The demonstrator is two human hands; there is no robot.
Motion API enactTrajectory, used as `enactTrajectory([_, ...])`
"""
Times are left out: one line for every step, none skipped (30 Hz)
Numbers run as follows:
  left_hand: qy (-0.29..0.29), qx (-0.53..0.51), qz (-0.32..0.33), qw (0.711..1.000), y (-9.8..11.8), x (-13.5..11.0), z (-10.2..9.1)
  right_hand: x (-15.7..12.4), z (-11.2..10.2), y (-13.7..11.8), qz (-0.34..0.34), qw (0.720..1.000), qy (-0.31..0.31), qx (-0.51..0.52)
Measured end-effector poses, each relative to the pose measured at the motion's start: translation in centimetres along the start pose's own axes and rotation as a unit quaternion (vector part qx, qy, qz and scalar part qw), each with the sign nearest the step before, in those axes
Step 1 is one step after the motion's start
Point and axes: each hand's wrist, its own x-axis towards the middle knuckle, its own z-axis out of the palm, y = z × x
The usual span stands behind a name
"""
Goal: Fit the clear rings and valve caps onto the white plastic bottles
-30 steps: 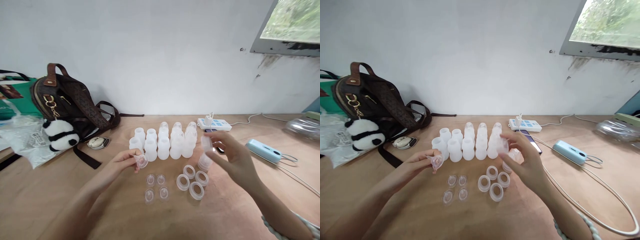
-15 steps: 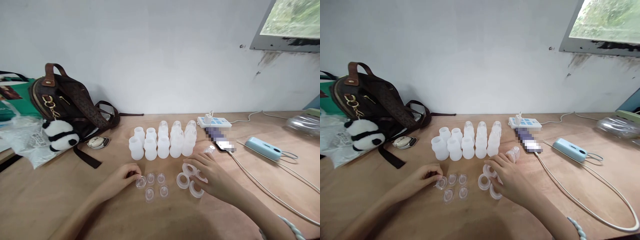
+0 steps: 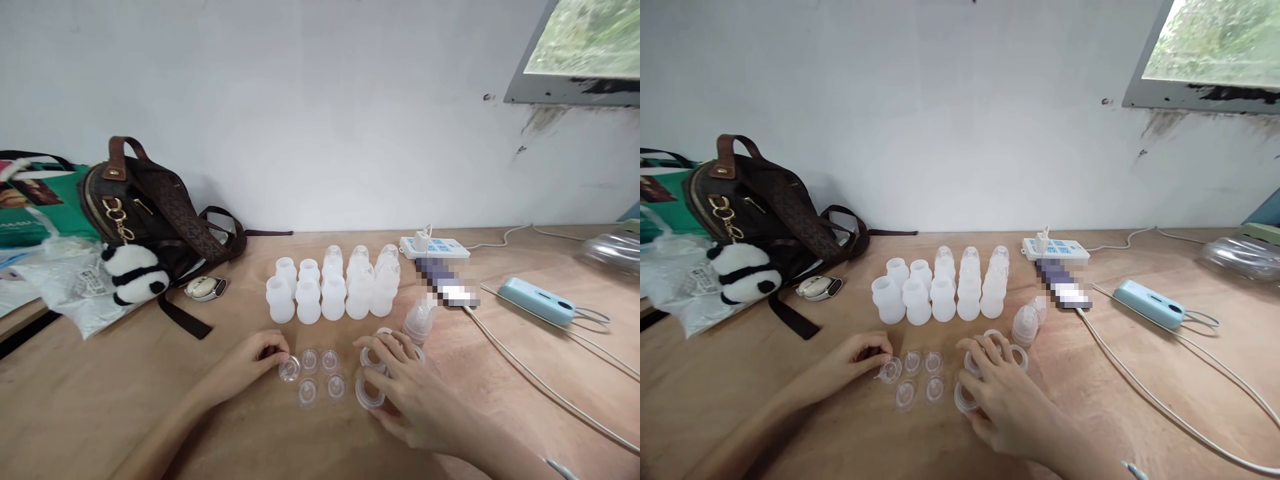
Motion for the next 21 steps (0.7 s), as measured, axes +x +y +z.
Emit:
enactTrajectory([-0.005, -0.005, -0.002, 1.0, -0.1, -0.1, -0.2, 0.0, 0.0, 0.1, 0.0, 1.0, -0.002, -0.002])
enactTrajectory([-0.012, -0.011, -0.003, 1.0, -0.2, -0.3, -0.3, 0.1, 0.0, 0.1, -0.001, 1.0, -0.002, -0.004])
enactTrajectory([-0.019, -0.017, -0.003, 1.0, -0.3, -0.4, -0.5, 0.1, 0.0, 0.2, -0.001, 1.0, -0.002, -0.006])
enactTrajectory([-0.025, -0.022, -0.003, 0.999, -0.4, -0.5, -0.6, 0.2, 0.0, 0.2, -0.002, 1.0, 0.001, -0.007])
enactTrajectory([-0.03, -0.025, -0.003, 0.999, -0.4, -0.6, -0.7, 0.3, 0.0, 0.2, -0.001, 1.0, 0.004, -0.007])
enactTrajectory([-0.033, -0.026, -0.003, 0.999, -0.4, -0.6, -0.7, 0.4, 0.0, 0.3, -0.001, 1.0, 0.007, -0.007])
enactTrajectory([-0.033, -0.026, -0.004, 0.999, -0.3, -0.6, -0.7, 0.6, 0.1, 0.3, 0.0, 1.0, 0.01, -0.008])
enactTrajectory([-0.031, -0.024, -0.006, 0.999, -0.1, -0.6, -0.7, 0.7, 0.1, 0.3, 0.003, 1.0, 0.014, -0.01])
enactTrajectory([-0.027, -0.022, -0.008, 0.999, 0.0, -0.6, -0.6, 0.9, 0.2, 0.3, 0.006, 1.0, 0.017, -0.012])
enactTrajectory([-0.023, -0.019, -0.009, 1.0, 0.2, -0.5, -0.5, 1.1, 0.3, 0.3, 0.008, 1.0, 0.019, -0.015])
enactTrajectory([-0.018, -0.016, -0.011, 1.0, 0.3, -0.5, -0.3, 1.3, 0.3, 0.3, 0.009, 1.0, 0.02, -0.018])
enactTrajectory([-0.014, -0.014, -0.011, 1.0, 0.5, -0.4, -0.2, 1.4, 0.4, 0.3, 0.009, 1.0, 0.021, -0.02])
enactTrajectory([-0.01, -0.012, -0.011, 1.0, 0.5, -0.4, -0.1, 1.6, 0.4, 0.2, 0.009, 0.999, 0.021, -0.023])
enactTrajectory([-0.007, -0.011, -0.01, 1.0, 0.5, -0.3, 0.0, 1.7, 0.4, 0.2, 0.008, 0.999, 0.021, -0.026])
enactTrajectory([-0.004, -0.01, -0.009, 1.0, 0.5, -0.2, 0.2, 1.8, 0.5, 0.2, 0.007, 0.999, 0.022, -0.029])
enactTrajectory([-0.003, -0.01, -0.007, 1.0, 0.4, -0.2, 0.2, 2.0, 0.5, 0.2, 0.006, 0.999, 0.023, -0.034])
enactTrajectory([-0.001, -0.009, -0.005, 1.0, 0.3, -0.1, 0.3, 2.1, 0.5, 0.3, 0.004, 0.999, 0.025, -0.038])
enactTrajectory([0.001, -0.008, -0.003, 1.0, 0.2, -0.1, 0.4, 2.2, 0.5, 0.3, 0.003, 0.999, 0.026, -0.042])
enactTrajectory([0.002, -0.007, -0.001, 1.0, 0.2, 0.0, 0.4, 2.3, 0.6, 0.3, 0.002, 0.999, 0.027, -0.045])
enactTrajectory([0.002, -0.006, 0.0, 1.0, 0.1, 0.0, 0.4, 2.4, 0.6, 0.4, 0.001, 0.998, 0.027, -0.048])
enactTrajectory([0.002, -0.005, 0.0, 1.0, 0.1, -0.1, 0.4, 2.5, 0.6, 0.4, 0.001, 0.998, 0.027, -0.052])
